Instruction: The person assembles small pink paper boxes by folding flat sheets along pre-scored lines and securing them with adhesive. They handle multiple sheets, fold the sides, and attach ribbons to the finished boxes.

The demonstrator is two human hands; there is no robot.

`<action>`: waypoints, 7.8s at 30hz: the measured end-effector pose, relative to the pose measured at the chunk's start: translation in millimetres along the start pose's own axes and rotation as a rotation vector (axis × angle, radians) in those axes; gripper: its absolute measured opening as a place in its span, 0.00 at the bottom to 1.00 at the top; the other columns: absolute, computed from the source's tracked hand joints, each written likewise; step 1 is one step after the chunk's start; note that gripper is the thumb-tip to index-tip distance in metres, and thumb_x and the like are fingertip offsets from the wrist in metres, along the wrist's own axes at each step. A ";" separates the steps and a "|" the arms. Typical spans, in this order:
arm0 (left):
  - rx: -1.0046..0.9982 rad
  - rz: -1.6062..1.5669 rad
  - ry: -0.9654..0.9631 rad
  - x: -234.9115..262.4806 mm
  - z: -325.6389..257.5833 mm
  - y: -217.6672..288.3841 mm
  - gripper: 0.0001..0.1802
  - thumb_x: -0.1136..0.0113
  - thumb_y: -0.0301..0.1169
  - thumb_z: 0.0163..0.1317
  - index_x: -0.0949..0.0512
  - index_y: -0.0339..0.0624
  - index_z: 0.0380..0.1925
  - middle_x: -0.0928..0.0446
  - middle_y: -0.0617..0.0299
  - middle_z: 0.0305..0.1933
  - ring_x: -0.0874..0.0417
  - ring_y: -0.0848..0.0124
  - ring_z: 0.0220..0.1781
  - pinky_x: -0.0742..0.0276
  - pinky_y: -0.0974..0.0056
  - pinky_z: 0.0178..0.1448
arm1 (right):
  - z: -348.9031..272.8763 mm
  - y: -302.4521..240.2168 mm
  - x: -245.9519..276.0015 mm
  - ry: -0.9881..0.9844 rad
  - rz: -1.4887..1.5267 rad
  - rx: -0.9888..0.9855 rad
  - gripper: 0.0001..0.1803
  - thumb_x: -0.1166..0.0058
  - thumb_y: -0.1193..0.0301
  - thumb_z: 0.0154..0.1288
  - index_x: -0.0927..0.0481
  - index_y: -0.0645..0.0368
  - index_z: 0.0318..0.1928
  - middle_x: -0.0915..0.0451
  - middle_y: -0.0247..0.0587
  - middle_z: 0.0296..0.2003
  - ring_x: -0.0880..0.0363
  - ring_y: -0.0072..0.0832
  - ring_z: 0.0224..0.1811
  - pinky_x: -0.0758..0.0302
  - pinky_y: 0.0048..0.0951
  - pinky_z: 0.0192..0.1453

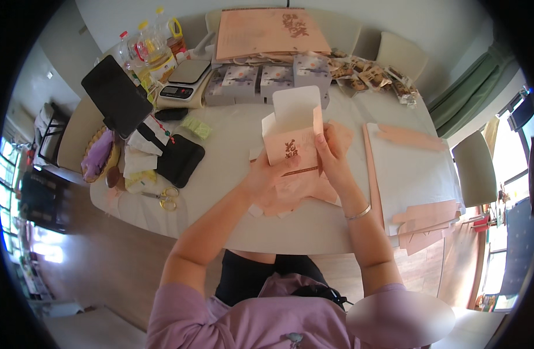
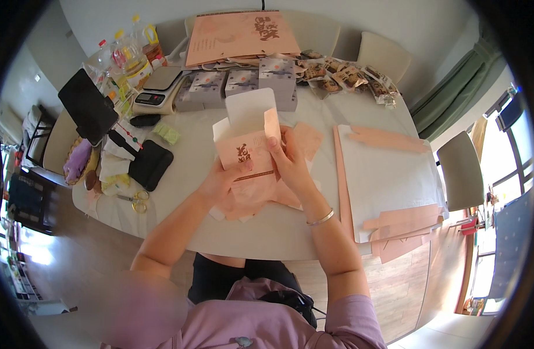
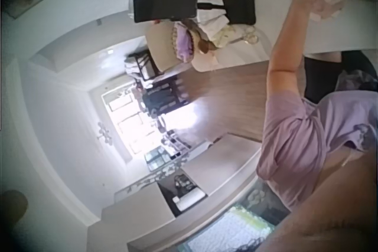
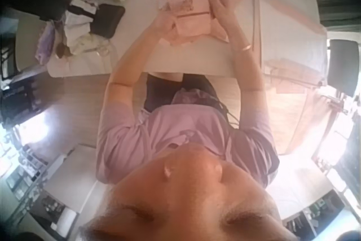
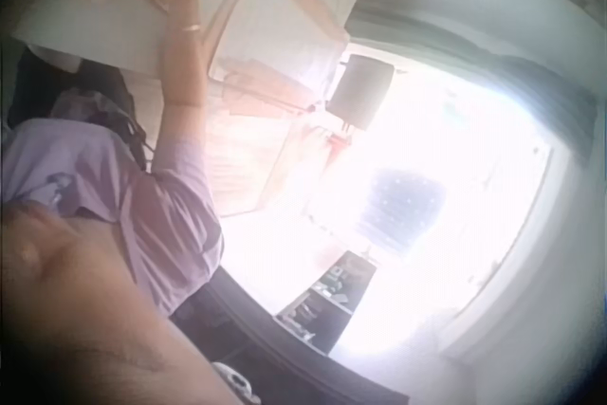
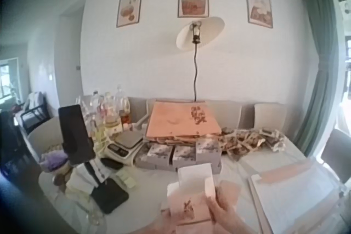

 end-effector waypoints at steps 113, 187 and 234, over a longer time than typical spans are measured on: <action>-0.612 1.368 0.266 -20.4 -20.2 75.8 0.73 0.18 0.59 0.24 0.46 0.47 0.73 0.32 0.55 0.63 0.26 0.52 0.61 0.31 0.48 0.63 | -25.0 -37.2 39.2 0.584 -0.071 0.414 0.10 0.38 0.76 0.66 0.24 0.64 0.46 0.25 0.29 0.23 0.30 0.11 0.22 0.30 0.17 0.23; -0.802 1.409 0.476 -15.5 -23.2 77.5 0.50 0.22 0.33 0.33 0.35 0.43 0.61 0.27 0.53 0.54 0.23 0.53 0.53 0.25 0.51 0.52 | -15.8 -33.3 -6.8 0.143 0.313 0.395 0.19 0.54 0.67 0.78 0.30 0.63 0.63 0.27 0.43 0.62 0.30 0.27 0.64 0.33 0.29 0.67; -1.022 1.612 0.495 -42.2 -35.3 72.2 0.42 0.26 0.34 0.36 0.29 0.38 0.56 0.24 0.58 0.55 0.21 0.60 0.52 0.28 0.57 0.54 | -3.9 1.6 24.6 0.323 0.496 0.275 0.05 0.34 0.76 0.62 0.15 0.61 0.39 0.16 0.30 0.34 0.23 0.14 0.34 0.29 0.17 0.36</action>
Point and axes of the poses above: each hand's wrist, its own z-axis towards the middle knuckle, its own x-axis out of the back of the hand, y = z × x, the point moved 9 cm from there along z, towards the middle knuckle
